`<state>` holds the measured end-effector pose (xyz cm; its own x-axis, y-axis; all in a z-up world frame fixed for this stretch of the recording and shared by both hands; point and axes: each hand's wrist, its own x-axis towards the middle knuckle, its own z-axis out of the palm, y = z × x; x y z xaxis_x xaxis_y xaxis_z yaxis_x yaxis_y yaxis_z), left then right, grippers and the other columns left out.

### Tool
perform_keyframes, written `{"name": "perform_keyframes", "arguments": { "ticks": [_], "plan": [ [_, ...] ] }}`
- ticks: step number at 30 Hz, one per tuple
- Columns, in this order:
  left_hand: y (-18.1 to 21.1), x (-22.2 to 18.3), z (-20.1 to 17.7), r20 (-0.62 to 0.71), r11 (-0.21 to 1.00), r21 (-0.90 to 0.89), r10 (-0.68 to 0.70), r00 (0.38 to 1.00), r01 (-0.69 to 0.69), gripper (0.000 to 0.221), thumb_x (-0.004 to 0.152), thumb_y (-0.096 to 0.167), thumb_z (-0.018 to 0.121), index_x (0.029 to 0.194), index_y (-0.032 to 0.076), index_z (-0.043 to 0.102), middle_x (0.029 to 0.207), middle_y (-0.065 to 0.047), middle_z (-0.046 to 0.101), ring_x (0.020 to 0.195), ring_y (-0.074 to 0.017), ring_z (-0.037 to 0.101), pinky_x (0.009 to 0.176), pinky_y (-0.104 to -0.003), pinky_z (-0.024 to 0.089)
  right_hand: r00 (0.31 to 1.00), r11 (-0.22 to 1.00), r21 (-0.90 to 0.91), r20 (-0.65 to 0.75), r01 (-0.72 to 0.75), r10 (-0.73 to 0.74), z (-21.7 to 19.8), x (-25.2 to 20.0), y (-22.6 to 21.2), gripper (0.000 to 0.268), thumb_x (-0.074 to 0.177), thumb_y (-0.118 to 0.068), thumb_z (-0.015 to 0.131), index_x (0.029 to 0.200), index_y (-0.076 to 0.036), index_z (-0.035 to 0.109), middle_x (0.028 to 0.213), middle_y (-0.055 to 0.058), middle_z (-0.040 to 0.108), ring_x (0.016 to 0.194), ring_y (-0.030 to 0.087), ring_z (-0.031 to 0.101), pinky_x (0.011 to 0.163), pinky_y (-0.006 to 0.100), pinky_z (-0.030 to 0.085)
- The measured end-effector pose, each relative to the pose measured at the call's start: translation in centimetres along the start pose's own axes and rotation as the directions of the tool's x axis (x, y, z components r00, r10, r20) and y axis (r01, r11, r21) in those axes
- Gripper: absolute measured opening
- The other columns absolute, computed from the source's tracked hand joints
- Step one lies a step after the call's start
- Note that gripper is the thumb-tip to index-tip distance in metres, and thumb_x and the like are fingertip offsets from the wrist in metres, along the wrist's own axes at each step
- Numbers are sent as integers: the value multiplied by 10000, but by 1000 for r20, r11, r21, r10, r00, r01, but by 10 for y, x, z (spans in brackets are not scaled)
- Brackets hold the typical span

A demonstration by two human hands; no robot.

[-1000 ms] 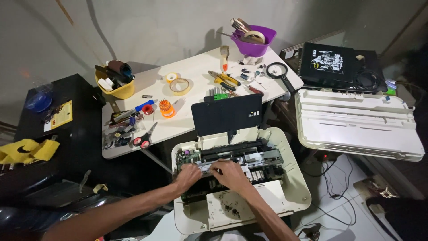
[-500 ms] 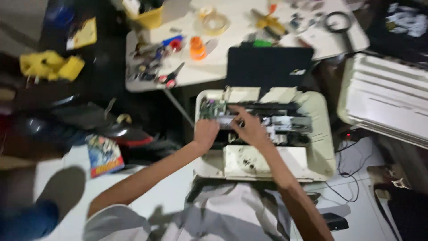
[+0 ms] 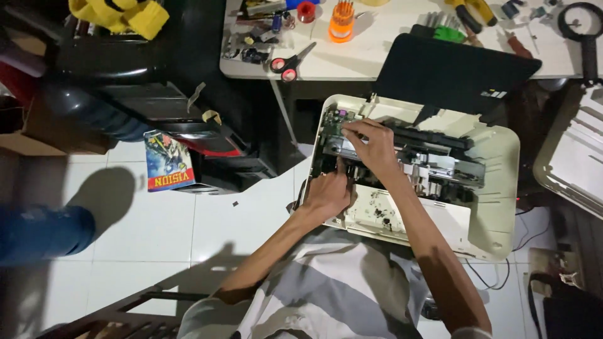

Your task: Assembling the internal components of a printer, including connecting ribbon cables and positioning the carriage.

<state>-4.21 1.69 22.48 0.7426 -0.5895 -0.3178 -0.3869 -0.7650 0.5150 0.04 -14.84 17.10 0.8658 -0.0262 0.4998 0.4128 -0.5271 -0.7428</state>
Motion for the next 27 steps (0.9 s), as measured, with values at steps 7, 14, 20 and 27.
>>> {"name": "perform_keyframes", "arguments": {
  "ticks": [7, 14, 20, 27],
  "plan": [
    [-14, 11, 17, 59, 990, -126, -50, 997, 57, 633, 900, 157, 479, 1419, -197, 407, 944, -322, 725, 896, -516, 733, 713, -584, 594, 998, 985, -162, 41, 60, -54, 11, 3, -9, 137, 922, -14, 819, 1052, -57, 811, 890, 135, 768, 819, 314, 742, 707, 388, 606],
    [-21, 23, 29, 17, 987, -135, -84, 996, 85, 830, 912, 143, 496, 1570, -155, 86, 1050, -353, 714, 960, -553, 712, 786, -620, 597, 989, 963, -239, 106, 128, -105, 17, 2, -2, 115, 945, 1, 792, 1048, -43, 765, 892, 150, 736, 860, 363, 735, 704, 465, 624],
    [-36, 40, 43, 74, 953, -266, -127, 989, 143, 848, 912, 169, 477, 1582, -151, 67, 1082, -384, 695, 1012, -570, 688, 789, -617, 601, 973, 925, -310, 133, 220, -187, 21, 0, 5, 125, 938, -17, 805, 1034, -66, 742, 913, 130, 733, 883, 358, 732, 749, 473, 636],
    [-83, 88, 104, 62, 936, -328, -118, 991, 131, 880, 909, 264, 520, 1562, -169, 121, 1088, -379, 693, 1041, -547, 688, 805, -601, 608, 954, 893, -340, 154, 295, -256, 23, 0, 4, 76, 973, -28, 778, 1003, -71, 722, 896, 117, 715, 878, 355, 725, 788, 466, 632]
  ]
}}
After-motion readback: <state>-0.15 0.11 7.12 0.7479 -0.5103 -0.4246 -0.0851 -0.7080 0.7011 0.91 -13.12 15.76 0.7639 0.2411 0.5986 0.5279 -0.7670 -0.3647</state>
